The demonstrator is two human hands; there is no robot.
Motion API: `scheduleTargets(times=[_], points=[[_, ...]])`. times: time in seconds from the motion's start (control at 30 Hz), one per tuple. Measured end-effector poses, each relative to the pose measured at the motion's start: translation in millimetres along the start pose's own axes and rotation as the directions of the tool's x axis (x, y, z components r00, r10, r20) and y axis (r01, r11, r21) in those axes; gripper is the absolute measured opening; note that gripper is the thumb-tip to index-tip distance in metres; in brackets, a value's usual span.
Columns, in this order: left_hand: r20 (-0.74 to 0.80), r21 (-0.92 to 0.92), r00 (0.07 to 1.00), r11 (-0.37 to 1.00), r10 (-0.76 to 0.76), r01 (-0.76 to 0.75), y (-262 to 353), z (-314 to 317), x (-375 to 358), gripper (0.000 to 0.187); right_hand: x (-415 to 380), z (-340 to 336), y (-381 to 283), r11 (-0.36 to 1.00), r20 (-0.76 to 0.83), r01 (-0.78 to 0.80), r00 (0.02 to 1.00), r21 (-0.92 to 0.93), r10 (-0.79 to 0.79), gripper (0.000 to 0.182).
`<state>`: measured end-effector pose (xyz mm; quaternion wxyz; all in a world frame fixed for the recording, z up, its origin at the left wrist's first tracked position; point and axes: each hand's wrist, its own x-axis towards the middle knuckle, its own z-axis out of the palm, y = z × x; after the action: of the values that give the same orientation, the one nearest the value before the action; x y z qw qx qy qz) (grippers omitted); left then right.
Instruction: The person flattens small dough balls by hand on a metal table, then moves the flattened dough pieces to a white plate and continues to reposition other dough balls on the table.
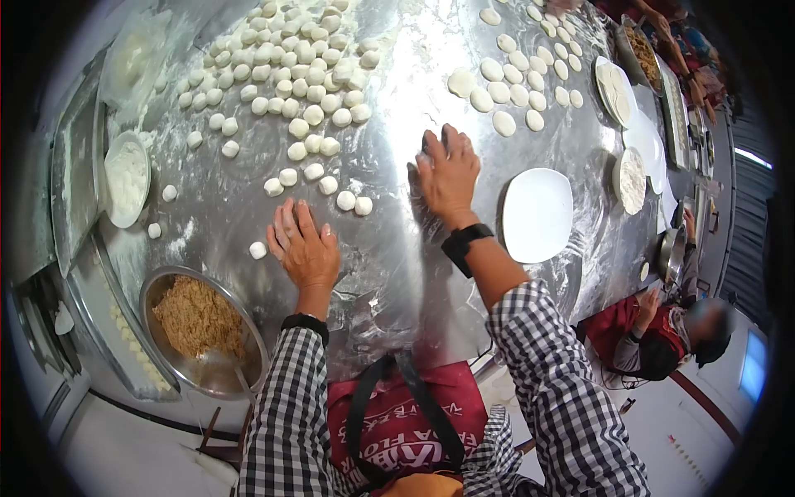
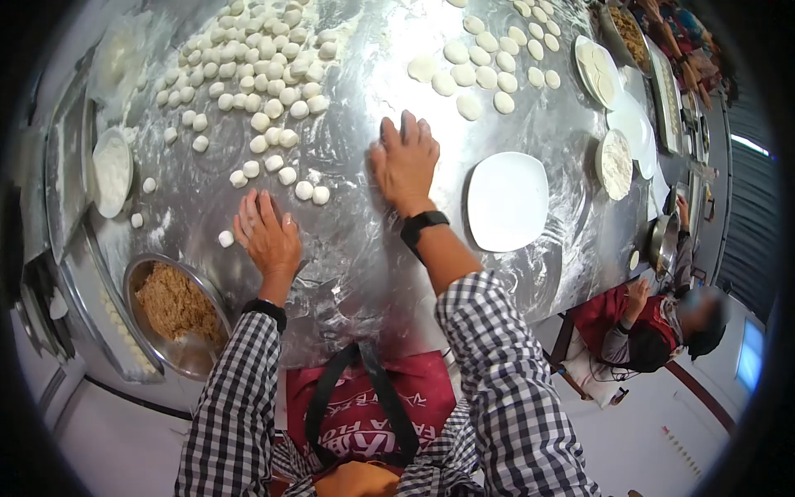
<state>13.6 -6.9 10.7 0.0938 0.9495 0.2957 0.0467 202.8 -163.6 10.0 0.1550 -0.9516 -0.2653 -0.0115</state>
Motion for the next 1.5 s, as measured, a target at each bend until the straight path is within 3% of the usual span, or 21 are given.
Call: scheduleTargets(times=[0.13, 0.43, 0.57, 0.67, 0.9, 0.93, 1.03, 1.1, 1.2, 1.23, 1.27, 1.3, 1.33, 1.37, 1.43, 1.5], points=[[0.010, 0.011, 1.000, 1.000, -0.002, 0.002, -0.5, 0.0, 0.0, 0.058, -5.6, 9.8, -4.9, 0.995, 0.063, -0.031, 0.997, -0.098, 0.037, 0.061], [0.010, -0.001, 1.000, 1.000, 0.015, -0.015, 0.3, -2.9, -0.8, 0.059, 3.6, 8.2, -8.8, 0.996, 0.093, -0.059, 0.994, -0.065, 0.065, 0.061], [-0.025, 0.011, 0.998, 0.999, 0.049, -0.049, 0.0, -5.1, 2.1, 0.060, -5.9, -0.9, -3.6, 0.999, 0.180, -0.034, 0.983, -0.014, 0.036, 0.061], [-0.005, 0.008, 1.000, 1.000, 0.025, -0.025, -0.8, -0.4, 1.9, 0.058, -15.6, 8.1, -12.7, 0.996, 0.094, -0.021, 0.995, -0.087, 0.029, 0.060], [-0.008, 0.018, 0.999, 0.999, 0.033, -0.032, -1.3, -4.3, -2.7, 0.057, -12.7, 0.6, -4.5, 0.998, 0.063, 0.035, 0.997, 0.055, -0.039, 0.051], [-0.022, 0.018, 0.999, 0.999, 0.036, -0.036, -0.2, -2.5, -0.4, 0.057, -9.0, -15.2, -5.4, 0.983, 0.035, 0.106, 0.993, 0.148, -0.113, 0.041], [-0.027, 0.000, 0.999, 1.000, 0.023, -0.023, -0.5, -1.2, 0.6, 0.057, -23.4, -62.9, -17.3, 0.905, 0.377, -0.141, 0.926, 0.401, -0.023, 0.031], [-0.019, -0.008, 1.000, 1.000, 0.014, -0.014, -1.7, -1.8, -0.5, 0.056, -47.7, -43.8, -4.1, 0.678, 0.724, -0.516, 0.689, 0.524, -0.034, 0.026], [-0.012, -0.019, 1.000, 1.000, 0.009, -0.010, 0.8, -1.7, 2.2, 0.057, -49.6, -38.5, 19.2, 0.779, 0.592, -0.374, 0.806, 0.503, 0.004, 0.026], [-0.008, -0.019, 1.000, 1.000, 0.006, -0.006, 0.5, -2.0, 2.9, 0.057, -35.0, -52.4, 17.9, 0.794, 0.484, -0.362, 0.870, 0.489, 0.098, 0.028], [0.002, -0.018, 1.000, 1.000, 0.003, -0.003, -0.6, -2.9, 0.9, 0.057, -14.7, -66.0, 19.5, 0.937, 0.314, -0.222, 0.940, 0.270, 0.133, 0.032], [-0.004, -0.022, 1.000, 1.000, 0.008, -0.008, -1.2, -3.7, -1.5, 0.057, 0.6, -58.4, 40.1, 0.989, 0.087, -0.034, 0.996, 0.142, 0.022, 0.034], [-0.015, -0.028, 1.000, 0.999, 0.015, -0.016, -1.2, -4.0, -1.2, 0.056, 18.1, -68.6, 37.3, 0.981, 0.052, -0.090, 0.995, 0.173, 0.083, 0.032], [-0.030, -0.035, 0.999, 0.999, 0.022, -0.023, -0.6, -3.6, 1.0, 0.056, 30.5, -56.9, 45.0, 0.978, -0.128, 0.089, 0.990, 0.186, -0.066, 0.030], [-0.029, -0.042, 0.999, 0.999, 0.025, -0.026, -0.4, -3.5, 1.3, 0.056, 61.1, -49.2, 25.4, 0.952, -0.048, 0.143, 0.990, 0.270, -0.135, 0.035], [-0.022, -0.049, 1.000, 0.999, 0.017, -0.018, -2.2, -4.1, 0.8, 0.057, 93.5, -24.6, 1.0, 0.902, -0.088, 0.211, 0.978, 0.376, -0.191, 0.042]])
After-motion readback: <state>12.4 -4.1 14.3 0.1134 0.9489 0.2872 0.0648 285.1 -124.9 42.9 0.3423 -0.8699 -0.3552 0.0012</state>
